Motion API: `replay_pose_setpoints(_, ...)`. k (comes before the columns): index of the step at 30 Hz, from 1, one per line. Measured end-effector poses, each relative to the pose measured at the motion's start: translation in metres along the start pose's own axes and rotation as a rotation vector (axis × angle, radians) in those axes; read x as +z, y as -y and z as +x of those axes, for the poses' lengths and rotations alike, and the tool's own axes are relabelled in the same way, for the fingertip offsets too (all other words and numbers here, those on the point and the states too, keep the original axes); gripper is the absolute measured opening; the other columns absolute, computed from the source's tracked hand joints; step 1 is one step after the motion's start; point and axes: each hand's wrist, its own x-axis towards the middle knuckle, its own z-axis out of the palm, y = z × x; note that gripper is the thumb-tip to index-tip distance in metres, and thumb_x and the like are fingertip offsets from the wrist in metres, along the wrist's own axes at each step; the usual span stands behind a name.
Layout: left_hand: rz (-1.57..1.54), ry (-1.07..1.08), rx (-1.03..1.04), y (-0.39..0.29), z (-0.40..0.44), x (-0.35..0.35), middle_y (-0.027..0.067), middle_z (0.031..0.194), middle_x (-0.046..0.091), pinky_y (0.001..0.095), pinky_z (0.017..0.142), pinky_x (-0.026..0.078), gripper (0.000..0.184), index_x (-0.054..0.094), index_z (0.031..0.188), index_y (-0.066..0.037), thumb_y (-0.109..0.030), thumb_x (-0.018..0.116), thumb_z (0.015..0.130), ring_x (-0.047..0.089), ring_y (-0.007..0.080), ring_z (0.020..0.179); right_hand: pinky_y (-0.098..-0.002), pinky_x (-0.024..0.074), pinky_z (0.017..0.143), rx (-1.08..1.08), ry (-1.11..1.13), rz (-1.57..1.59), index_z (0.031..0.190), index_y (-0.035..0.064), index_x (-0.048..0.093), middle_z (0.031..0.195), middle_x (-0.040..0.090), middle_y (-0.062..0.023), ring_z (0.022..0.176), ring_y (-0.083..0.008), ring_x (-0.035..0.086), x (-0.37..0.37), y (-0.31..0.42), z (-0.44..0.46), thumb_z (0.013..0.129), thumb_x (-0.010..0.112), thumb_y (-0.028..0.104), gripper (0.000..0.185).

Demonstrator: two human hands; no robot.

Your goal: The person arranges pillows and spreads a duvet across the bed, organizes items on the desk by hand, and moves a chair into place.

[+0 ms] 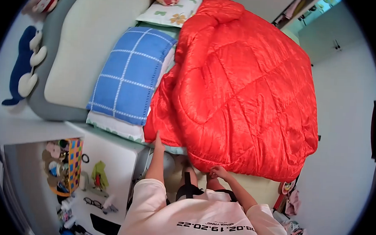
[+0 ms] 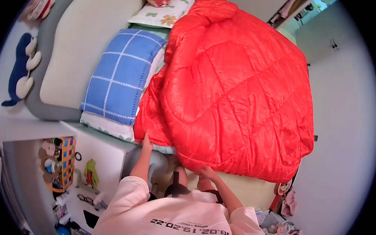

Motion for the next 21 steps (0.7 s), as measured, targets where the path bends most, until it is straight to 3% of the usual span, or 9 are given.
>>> replay_pose_setpoints(3, -0.201, 0.295, 0.075, -0.021, -0.022, 0.038, 0.0096, 0.092, 0.054, 0.032, 0.072, 0.045, 0.042, 0.048, 0.095, 0.002, -0.012, 0.064, 0.059, 0.054, 0.0214, 0.081, -0.0326, 0.045, 0.065, 0.064, 0.093, 0.136, 0.104, 0.0013, 0.045, 0.084, 0.056, -0.0132, 0.075, -0.0236, 0.055, -0.005, -0.013, -0.005, 0.069, 0.057, 0.027, 0.046)
replay_pose_setpoints(5, 0.023, 0.371, 0.295, -0.041, -0.072, 0.063, 0.0056, 0.086, 0.053, 0.0264, 0.071, 0.042, 0.036, 0.049, 0.09, 0.001, -0.004, 0.061, 0.057, 0.052, 0.0176, 0.076, -0.04, 0.0375, 0.08, -0.147, -0.477, -0.524, 0.121, 0.0052, 0.026, 0.111, 0.04, -0.0217, 0.1, -0.0322, 0.043, -0.002, 0.006, -0.002, 0.059, 0.066, 0.04, 0.082)
replay_pose_setpoints(7, 0.026, 0.487, 0.589, -0.087, -0.157, 0.077, 0.0075, 0.09, 0.051, 0.0308, 0.07, 0.044, 0.039, 0.047, 0.095, -0.002, -0.002, 0.058, 0.057, 0.051, 0.0186, 0.079, -0.0474, 0.0285, 0.087, -0.036, -0.37, -0.744, 0.127, 0.0098, 0.005, 0.126, 0.016, -0.0229, 0.112, -0.0373, 0.029, 0.0, 0.069, -0.014, 0.047, 0.072, 0.043, 0.109)
replay_pose_setpoints(10, -0.082, 0.297, 0.622, -0.21, -0.256, 0.039, 0.0071, 0.087, 0.048, 0.0329, 0.067, 0.046, 0.04, 0.044, 0.099, -0.006, -0.003, 0.054, 0.059, 0.052, 0.0195, 0.076, -0.049, 0.0306, 0.084, -0.312, -0.393, -0.869, 0.128, 0.0102, 0.005, 0.128, 0.013, -0.0229, 0.112, -0.0381, 0.029, 0.025, 0.105, -0.001, 0.047, 0.073, 0.04, 0.109)
replay_pose_setpoints(12, -0.034, 0.058, 0.893, -0.289, -0.316, 0.008, 0.01, 0.087, 0.052, 0.0306, 0.062, 0.048, 0.037, 0.049, 0.093, -0.001, -0.003, 0.051, 0.057, 0.054, 0.0202, 0.074, -0.0489, 0.032, 0.083, -0.56, -0.314, -0.724, 0.128, 0.0107, 0.003, 0.129, 0.009, -0.0222, 0.11, -0.039, 0.031, 0.059, 0.126, 0.025, 0.049, 0.074, 0.034, 0.109)
replay_pose_setpoints(13, -0.162, 0.095, 0.894, -0.317, -0.326, -0.022, 0.0105, 0.089, 0.052, 0.031, 0.067, 0.047, 0.037, 0.049, 0.093, 0.0, -0.004, 0.053, 0.056, 0.053, 0.0204, 0.078, -0.0461, 0.0348, 0.082, -0.544, -0.218, -0.735, 0.128, 0.0099, 0.002, 0.128, 0.016, -0.0228, 0.106, -0.0377, 0.036, 0.076, 0.151, 0.033, 0.051, 0.073, 0.028, 0.106)
replay_pose_setpoints(15, 0.087, -0.193, 1.235, -0.371, -0.349, -0.072, 0.011, 0.098, 0.051, 0.0316, 0.072, 0.045, 0.046, 0.046, 0.102, 0.003, -0.001, 0.055, 0.057, 0.052, 0.0218, 0.084, -0.0397, 0.0401, 0.073, -0.849, -0.099, -0.549, 0.128, 0.0112, -0.001, 0.116, 0.035, -0.0248, 0.092, -0.035, 0.048, 0.111, 0.18, 0.069, 0.059, 0.067, 0.02, 0.096)
replay_pose_setpoints(18, -0.025, -0.057, 1.417, -0.393, -0.388, -0.112, 0.0109, 0.102, 0.049, 0.0316, 0.075, 0.043, 0.045, 0.044, 0.105, 0.001, 0.0, 0.054, 0.061, 0.051, 0.0221, 0.087, -0.0395, 0.0427, 0.056, -0.787, 0.115, -0.526, 0.128, 0.0141, -0.004, 0.097, 0.048, -0.0277, 0.068, -0.0365, 0.054, 0.168, 0.25, 0.086, 0.066, 0.058, 0.018, 0.087)
replay_pose_setpoints(21, 0.162, -0.047, 1.572, -0.368, -0.407, -0.111, 0.0114, 0.103, 0.049, 0.0321, 0.08, 0.041, 0.042, 0.043, 0.107, 0.001, 0.001, 0.055, 0.066, 0.05, 0.0221, 0.09, -0.0391, 0.0429, 0.07, -0.74, 0.154, -0.431, 0.128, 0.0159, -0.004, 0.098, 0.049, -0.0265, 0.083, -0.034, 0.053, 0.225, 0.281, 0.064, 0.072, 0.05, 0.025, 0.078)
